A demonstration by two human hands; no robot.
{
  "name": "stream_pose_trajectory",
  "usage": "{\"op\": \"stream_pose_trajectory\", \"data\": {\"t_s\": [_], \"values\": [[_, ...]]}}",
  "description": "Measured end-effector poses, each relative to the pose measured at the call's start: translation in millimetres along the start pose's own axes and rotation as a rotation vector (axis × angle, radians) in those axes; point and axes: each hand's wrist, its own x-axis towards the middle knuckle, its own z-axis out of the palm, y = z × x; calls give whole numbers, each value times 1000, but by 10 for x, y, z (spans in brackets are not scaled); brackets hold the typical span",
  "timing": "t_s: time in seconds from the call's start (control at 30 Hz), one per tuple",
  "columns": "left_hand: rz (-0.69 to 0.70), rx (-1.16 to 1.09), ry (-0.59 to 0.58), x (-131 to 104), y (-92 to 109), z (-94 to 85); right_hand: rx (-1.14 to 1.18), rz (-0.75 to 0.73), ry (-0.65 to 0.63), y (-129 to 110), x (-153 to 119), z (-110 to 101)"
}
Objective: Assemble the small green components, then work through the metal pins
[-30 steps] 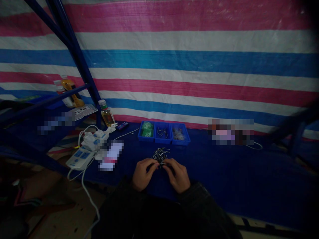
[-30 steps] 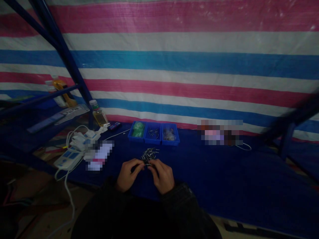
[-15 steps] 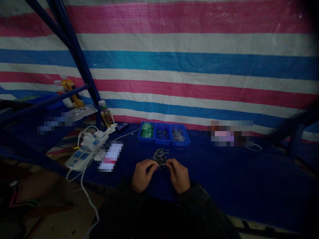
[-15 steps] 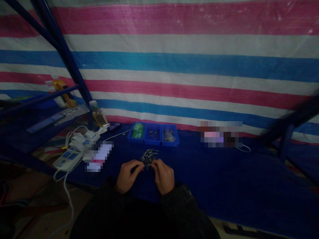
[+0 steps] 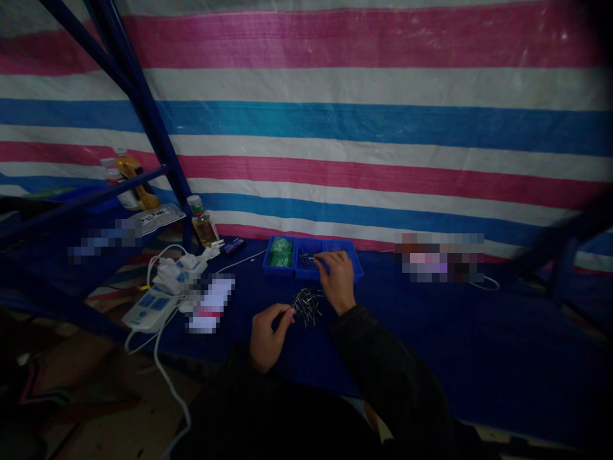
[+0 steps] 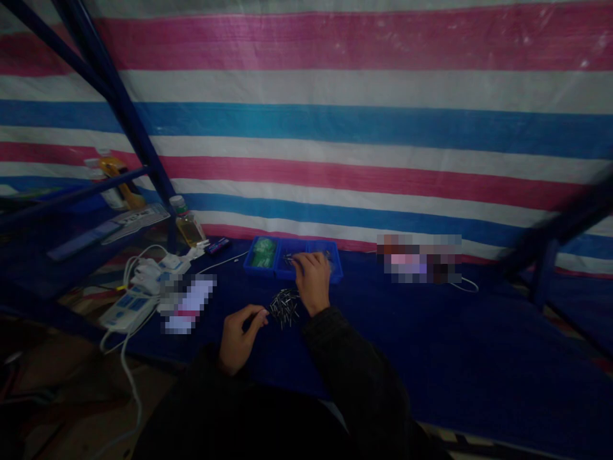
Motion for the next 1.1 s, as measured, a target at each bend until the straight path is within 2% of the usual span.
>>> {"op": "stream_pose_trajectory", "data": {"t_s": [0.1,0.2,0.37,0.63,0.83,1.0,1.1], "values": [[-2,-3,0,-3,24,-7,-68,14,-14,68,-100,-1],[5,-6,-3,-3,45,-15,-59,34,-22,170,-386,-79],[10,0,-12,2,50,-7,23,23,-169,340,-752,-148],[14,5,-28,7,44,-9,-104,-17,-250,367,-774,-23],[13,5,-25,8,54,-7,-153,30,-253,321,-803,-26],[8,-19,-27,6,43,-1,-57,92,-158,300,-793,-124],[-15,-48,-39,0,20,6,75,76,-145,198,-834,-193]]}}
